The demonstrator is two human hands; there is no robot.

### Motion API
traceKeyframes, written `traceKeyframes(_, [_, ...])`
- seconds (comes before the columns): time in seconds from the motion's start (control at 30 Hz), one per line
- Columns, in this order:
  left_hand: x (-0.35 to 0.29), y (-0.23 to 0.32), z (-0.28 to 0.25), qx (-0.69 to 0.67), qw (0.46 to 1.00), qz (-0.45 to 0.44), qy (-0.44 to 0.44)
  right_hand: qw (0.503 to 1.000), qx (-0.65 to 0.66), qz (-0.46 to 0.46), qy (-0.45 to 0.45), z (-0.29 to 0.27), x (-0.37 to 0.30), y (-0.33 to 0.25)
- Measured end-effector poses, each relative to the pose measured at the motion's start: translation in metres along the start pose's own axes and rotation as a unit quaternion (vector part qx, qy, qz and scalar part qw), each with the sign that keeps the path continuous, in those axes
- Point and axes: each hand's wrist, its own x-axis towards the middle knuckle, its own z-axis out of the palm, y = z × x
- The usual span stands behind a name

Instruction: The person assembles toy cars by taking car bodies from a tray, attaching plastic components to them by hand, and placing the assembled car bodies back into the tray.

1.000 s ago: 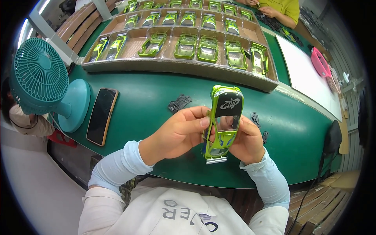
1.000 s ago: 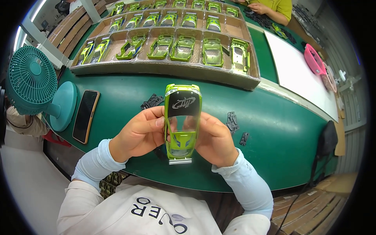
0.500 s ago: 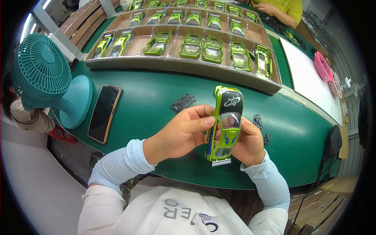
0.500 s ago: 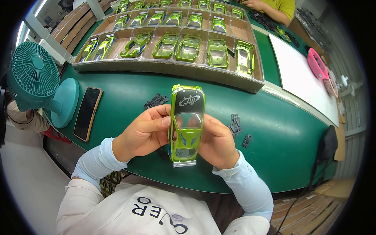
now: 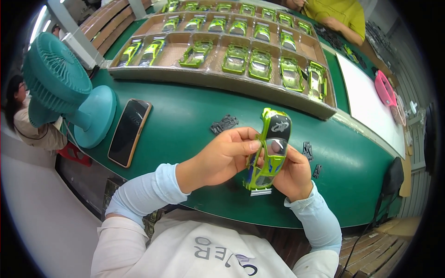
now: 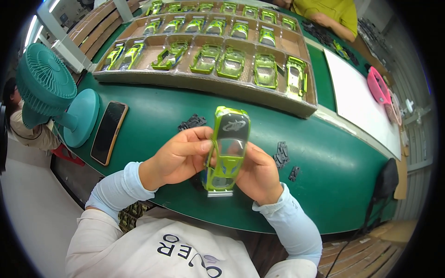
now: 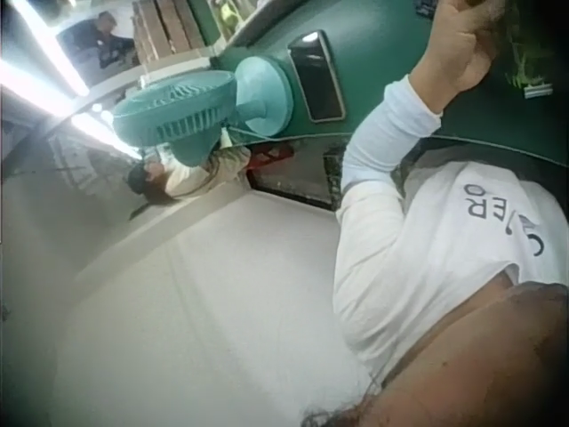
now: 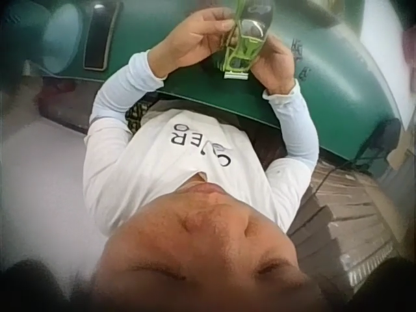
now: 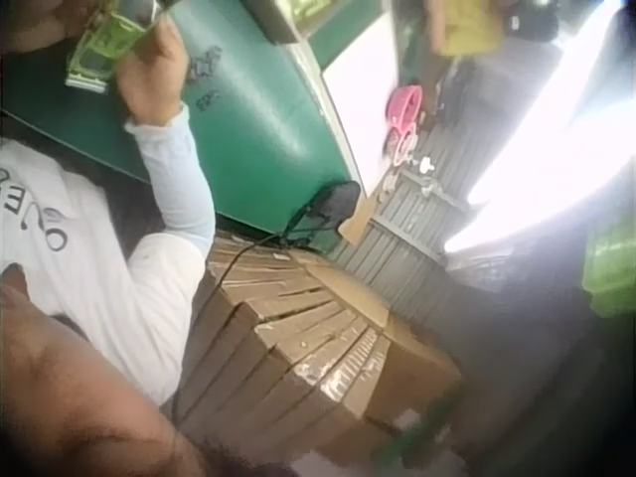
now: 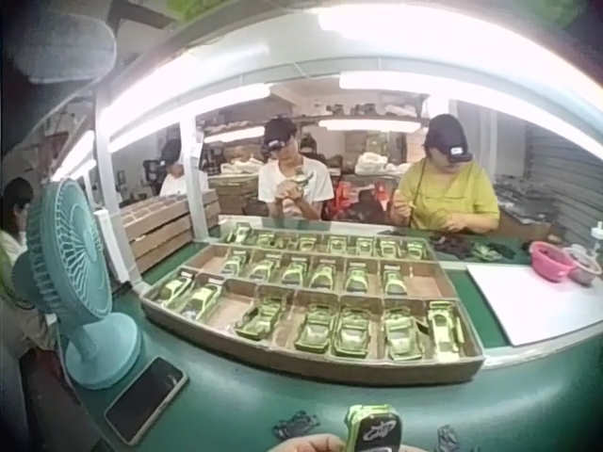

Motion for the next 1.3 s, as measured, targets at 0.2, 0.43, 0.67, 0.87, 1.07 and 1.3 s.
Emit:
traceKeyframes(0.2, [0.000, -0.011, 0.013, 0.140, 0.990, -0.019, 0.000, 0.990, 0.024, -0.081, 0.110, -0.002, -0.008, -0.004])
traceKeyframes(0.43, [-0.005, -0.004, 0.011, 0.240, 0.968, 0.060, -0.034, 0.987, -0.098, -0.112, 0.067, 0.009, -0.005, -0.005])
traceKeyframes(0.67, [0.001, 0.087, 0.020, 0.409, 0.858, 0.257, 0.173, 0.932, -0.293, -0.175, 0.124, 0.007, -0.009, -0.009])
traceKeyframes(0.87, [0.024, 0.192, -0.056, 0.814, 0.322, 0.255, 0.411, 0.943, -0.287, -0.144, 0.093, 0.016, -0.008, -0.003])
traceKeyframes(1.07, [0.055, 0.196, -0.096, 0.829, 0.337, 0.100, 0.434, 0.943, -0.285, -0.126, 0.114, 0.017, -0.014, -0.005])
traceKeyframes(1.3, [0.033, 0.239, -0.132, 0.835, 0.169, 0.214, 0.478, 0.920, -0.359, -0.097, 0.122, 0.016, -0.010, -0.004])
